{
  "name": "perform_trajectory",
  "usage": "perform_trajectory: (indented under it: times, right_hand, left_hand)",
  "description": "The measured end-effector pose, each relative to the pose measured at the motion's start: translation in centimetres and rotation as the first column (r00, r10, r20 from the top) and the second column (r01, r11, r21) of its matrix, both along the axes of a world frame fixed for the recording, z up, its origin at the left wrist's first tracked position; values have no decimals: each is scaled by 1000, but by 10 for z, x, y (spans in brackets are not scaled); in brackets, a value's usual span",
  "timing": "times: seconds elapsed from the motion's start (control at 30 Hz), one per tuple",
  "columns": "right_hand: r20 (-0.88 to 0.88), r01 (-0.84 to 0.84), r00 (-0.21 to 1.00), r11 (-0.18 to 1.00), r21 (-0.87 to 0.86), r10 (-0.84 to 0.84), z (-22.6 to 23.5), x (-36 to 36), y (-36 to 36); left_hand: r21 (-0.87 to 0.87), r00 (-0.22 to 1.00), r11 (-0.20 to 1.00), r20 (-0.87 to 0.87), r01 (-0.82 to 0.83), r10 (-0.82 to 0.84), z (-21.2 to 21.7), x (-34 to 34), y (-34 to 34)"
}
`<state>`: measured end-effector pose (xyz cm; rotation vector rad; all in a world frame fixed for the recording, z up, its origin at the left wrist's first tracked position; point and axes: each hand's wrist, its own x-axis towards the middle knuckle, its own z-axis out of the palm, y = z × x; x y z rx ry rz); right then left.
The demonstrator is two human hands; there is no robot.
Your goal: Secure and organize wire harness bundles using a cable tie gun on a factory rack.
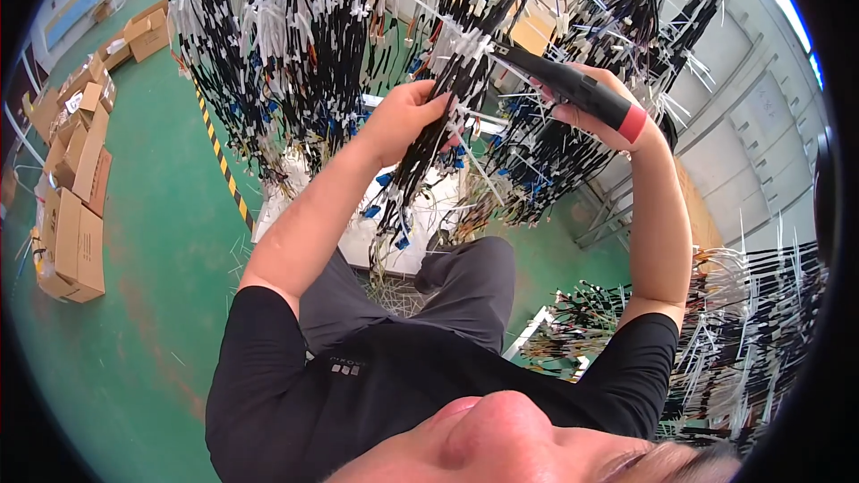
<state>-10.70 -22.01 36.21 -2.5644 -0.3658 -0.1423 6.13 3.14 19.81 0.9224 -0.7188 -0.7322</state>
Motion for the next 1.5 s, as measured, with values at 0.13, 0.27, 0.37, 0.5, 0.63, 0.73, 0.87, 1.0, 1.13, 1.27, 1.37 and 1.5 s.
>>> perform_trajectory:
  times: [0.13, 0.27, 0.37, 0.5, 0.63, 0.73, 0.87, 1.0, 1.13, 1.27, 1.37, 1.5]
  right_hand:
    - [-79, 11, 997, 999, 44, -8, -5, 3, -15]
    - [-10, -89, 996, 992, 94, 90, -10, 10, -13]
    - [-73, -41, 996, 999, 30, 43, -10, 12, -21]
    - [-65, -73, 995, 992, 99, 79, -20, 15, -28]
    - [-41, -95, 993, 953, 289, 111, -40, 12, -29]
    - [-94, -25, 994, 947, 320, 58, -51, 11, -37]
    - [35, -73, 997, 952, 298, 66, -58, 5, -24]
    - [76, -83, 996, 851, 519, 51, -77, -7, -23]
    - [54, -107, 994, 820, 563, 92, -78, -6, -21]
    - [171, -147, 982, 880, 452, 76, -70, 5, -23]
    - [245, -159, 968, 901, 403, 61, -64, 12, -29]
    - [238, -176, 965, 942, 285, 109, -61, 19, -23]
  left_hand:
    - [71, 998, 996, -39, 52, -49, 14, 10, -10]
    - [54, 998, 998, 53, -18, 15, 7, 21, -17]
    - [43, 984, 990, 124, -137, 130, 8, 23, -19]
    - [100, 982, 986, 145, -136, 121, 15, 16, -14]
    - [73, 992, 997, 129, 2, -11, 12, 25, -9]
    - [18, 988, 1000, 157, 1, -4, 8, 26, -12]
    - [-33, 991, 993, 69, 114, -111, 11, 24, -6]
    - [26, 969, 999, 244, 31, -36, 19, 17, -4]
    - [110, 861, 966, 486, -232, 151, 26, 9, -4]
    - [144, 973, 989, 229, -16, -18, 26, 13, 0]
    - [143, 965, 990, 258, 7, -44, 31, 9, 3]
    - [229, 941, 973, 337, -38, -42, 35, 6, 7]
